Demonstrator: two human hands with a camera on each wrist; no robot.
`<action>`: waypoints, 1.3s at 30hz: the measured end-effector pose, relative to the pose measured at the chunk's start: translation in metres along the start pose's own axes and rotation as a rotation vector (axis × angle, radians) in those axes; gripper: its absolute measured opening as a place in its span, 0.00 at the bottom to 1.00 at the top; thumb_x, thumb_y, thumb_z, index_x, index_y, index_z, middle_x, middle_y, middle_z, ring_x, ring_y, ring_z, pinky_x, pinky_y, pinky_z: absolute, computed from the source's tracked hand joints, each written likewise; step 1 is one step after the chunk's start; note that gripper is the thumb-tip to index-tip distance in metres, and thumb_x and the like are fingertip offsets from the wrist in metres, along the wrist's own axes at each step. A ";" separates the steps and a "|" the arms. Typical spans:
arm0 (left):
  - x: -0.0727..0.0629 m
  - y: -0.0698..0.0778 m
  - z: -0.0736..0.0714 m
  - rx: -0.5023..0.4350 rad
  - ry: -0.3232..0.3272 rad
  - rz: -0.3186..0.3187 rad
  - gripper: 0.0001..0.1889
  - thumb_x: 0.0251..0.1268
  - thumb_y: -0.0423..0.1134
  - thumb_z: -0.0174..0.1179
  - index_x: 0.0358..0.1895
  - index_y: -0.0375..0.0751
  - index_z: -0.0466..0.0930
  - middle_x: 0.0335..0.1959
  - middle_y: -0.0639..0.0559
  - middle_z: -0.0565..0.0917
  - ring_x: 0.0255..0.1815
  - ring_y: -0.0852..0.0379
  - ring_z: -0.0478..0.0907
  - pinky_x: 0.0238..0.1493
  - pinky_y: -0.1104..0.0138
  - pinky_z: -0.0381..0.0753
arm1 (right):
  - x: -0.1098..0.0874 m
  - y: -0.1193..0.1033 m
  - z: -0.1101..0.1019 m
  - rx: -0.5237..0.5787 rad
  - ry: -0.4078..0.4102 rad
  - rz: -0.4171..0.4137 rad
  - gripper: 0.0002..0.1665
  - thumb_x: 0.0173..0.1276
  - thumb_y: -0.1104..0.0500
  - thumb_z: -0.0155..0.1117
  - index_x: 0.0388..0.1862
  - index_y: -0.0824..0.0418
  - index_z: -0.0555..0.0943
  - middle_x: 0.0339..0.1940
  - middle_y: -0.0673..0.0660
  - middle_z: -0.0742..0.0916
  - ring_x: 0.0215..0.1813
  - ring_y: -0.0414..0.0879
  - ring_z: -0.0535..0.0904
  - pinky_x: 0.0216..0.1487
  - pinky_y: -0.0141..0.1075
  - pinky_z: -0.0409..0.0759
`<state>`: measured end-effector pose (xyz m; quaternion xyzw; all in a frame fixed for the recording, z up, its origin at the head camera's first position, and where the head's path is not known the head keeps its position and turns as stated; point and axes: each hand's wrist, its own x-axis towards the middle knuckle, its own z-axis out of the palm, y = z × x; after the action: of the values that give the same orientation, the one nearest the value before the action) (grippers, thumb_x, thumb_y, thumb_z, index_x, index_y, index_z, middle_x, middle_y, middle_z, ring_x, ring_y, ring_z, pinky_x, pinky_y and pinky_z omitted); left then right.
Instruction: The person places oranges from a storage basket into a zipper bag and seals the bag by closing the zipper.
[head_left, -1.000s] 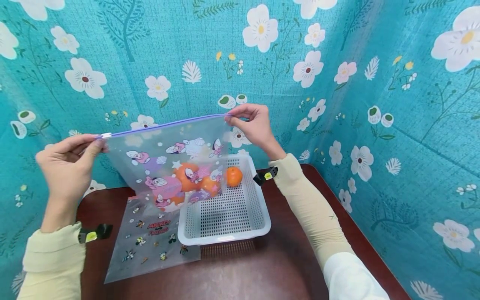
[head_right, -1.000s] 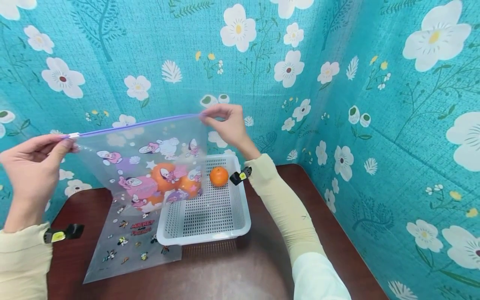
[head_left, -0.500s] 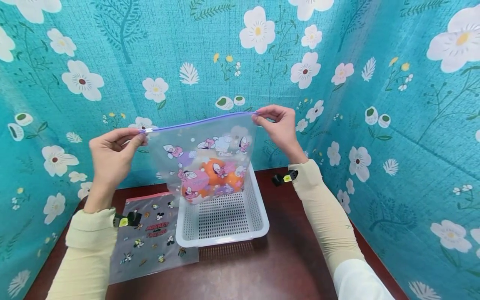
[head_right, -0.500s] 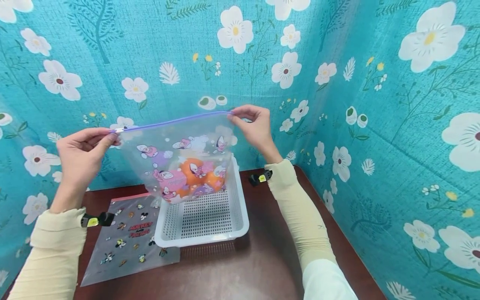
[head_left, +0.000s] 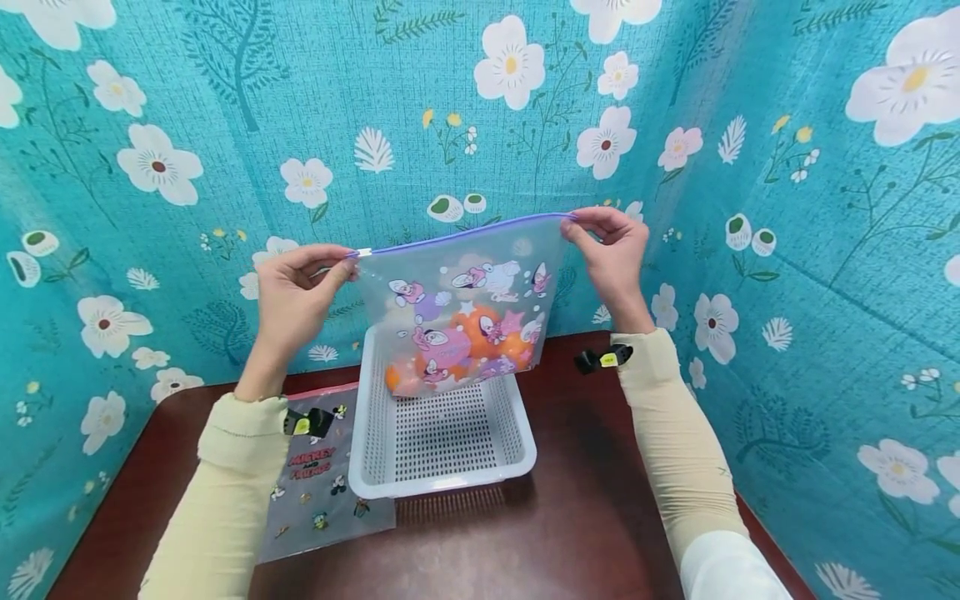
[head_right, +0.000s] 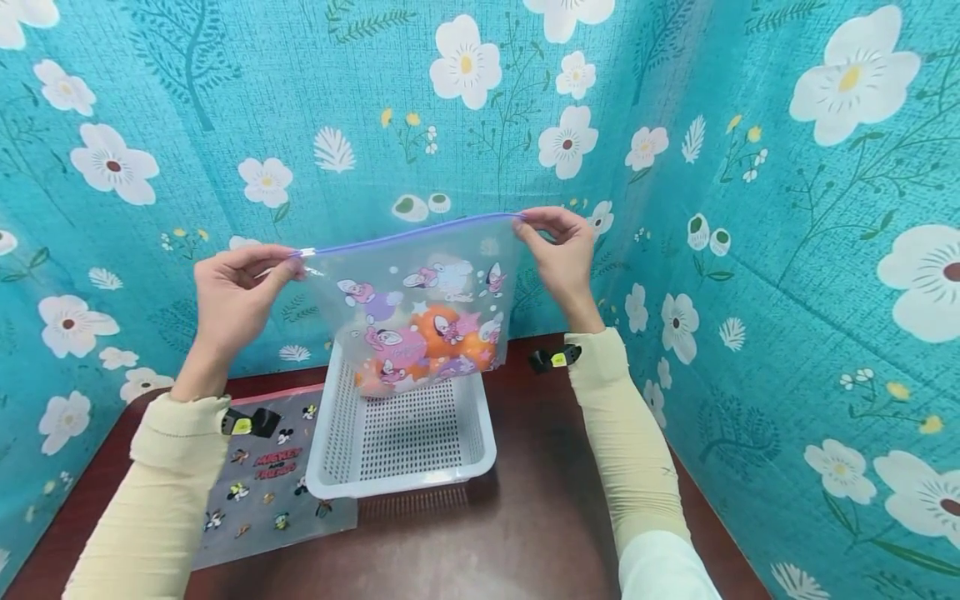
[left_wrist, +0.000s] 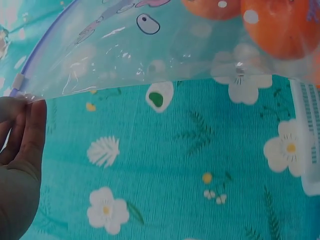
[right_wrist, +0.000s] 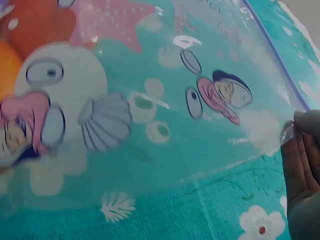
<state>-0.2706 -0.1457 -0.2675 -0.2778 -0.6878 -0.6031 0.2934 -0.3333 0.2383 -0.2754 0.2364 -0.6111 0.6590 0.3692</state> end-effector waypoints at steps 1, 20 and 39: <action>0.002 0.000 0.004 -0.006 -0.009 0.003 0.07 0.66 0.23 0.63 0.43 0.20 0.85 0.36 0.60 0.89 0.35 0.62 0.87 0.45 0.72 0.85 | 0.001 -0.001 -0.003 0.014 0.024 -0.013 0.08 0.61 0.71 0.74 0.40 0.72 0.88 0.35 0.54 0.91 0.38 0.44 0.89 0.46 0.33 0.86; 0.010 -0.009 0.076 -0.035 -0.119 -0.019 0.06 0.67 0.26 0.64 0.43 0.27 0.87 0.40 0.36 0.88 0.37 0.56 0.87 0.45 0.69 0.86 | 0.006 -0.006 -0.057 0.108 0.246 -0.035 0.13 0.58 0.72 0.76 0.40 0.79 0.85 0.34 0.60 0.91 0.35 0.46 0.89 0.42 0.33 0.86; -0.008 -0.026 0.134 -0.127 -0.132 -0.142 0.06 0.67 0.27 0.64 0.44 0.28 0.87 0.41 0.32 0.87 0.37 0.59 0.86 0.47 0.65 0.86 | -0.008 0.006 -0.092 -0.046 0.397 0.060 0.11 0.60 0.68 0.76 0.41 0.73 0.88 0.35 0.57 0.90 0.36 0.45 0.86 0.43 0.28 0.84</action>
<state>-0.2930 -0.0156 -0.3041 -0.2853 -0.6839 -0.6453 0.1858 -0.3200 0.3274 -0.2984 0.0751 -0.5477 0.6894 0.4681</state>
